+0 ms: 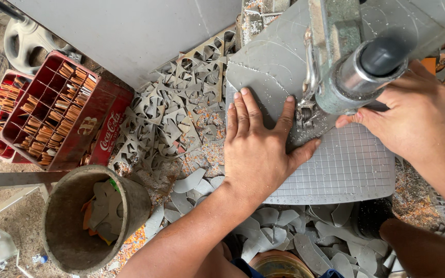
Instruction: The person uses a band saw to cut curved shapes from a gray sole material. They guide the material along marked lines, rotate it to follow curves, and remove cut pieces as they separate.
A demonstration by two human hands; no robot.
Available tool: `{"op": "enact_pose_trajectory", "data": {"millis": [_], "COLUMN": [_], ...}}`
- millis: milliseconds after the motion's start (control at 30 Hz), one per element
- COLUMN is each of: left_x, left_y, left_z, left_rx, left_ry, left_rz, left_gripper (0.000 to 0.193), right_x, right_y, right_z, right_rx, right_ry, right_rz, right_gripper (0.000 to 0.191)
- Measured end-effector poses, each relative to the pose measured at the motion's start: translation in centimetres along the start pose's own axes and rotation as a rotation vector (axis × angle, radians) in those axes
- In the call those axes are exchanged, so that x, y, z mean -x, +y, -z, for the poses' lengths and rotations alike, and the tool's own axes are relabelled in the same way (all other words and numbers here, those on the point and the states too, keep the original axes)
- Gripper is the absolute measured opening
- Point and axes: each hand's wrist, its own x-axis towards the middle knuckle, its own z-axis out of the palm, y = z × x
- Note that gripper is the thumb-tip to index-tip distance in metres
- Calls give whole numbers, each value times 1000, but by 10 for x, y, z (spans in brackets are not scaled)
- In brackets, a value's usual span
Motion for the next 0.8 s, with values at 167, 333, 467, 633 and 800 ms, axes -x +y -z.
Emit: {"op": "enact_pose_trajectory", "data": {"millis": [167, 333, 467, 633, 800], "left_x": [0, -3, 0, -5, -15], "left_y": [1, 1, -16, -47, -57], "left_z": [-1, 7, 31, 44, 21], "left_rx": [-38, -51, -6, -23, 140], "left_ry": [-14, -28, -181, -168, -144], "left_rz": [16, 3, -146, -352, -397], "left_gripper": [73, 80, 78, 51, 50], "right_x": [-3, -2, 7, 30, 32], "right_y": [0, 0, -7, -33, -32], "right_z": [-1, -1, 4, 4, -10], "right_rx": [14, 51, 206, 186, 201], "right_ry": [-10, -13, -21, -266, -89], "right_rz": [-19, 9, 10, -221, 12], "right_gripper": [31, 26, 38, 54, 52]}}
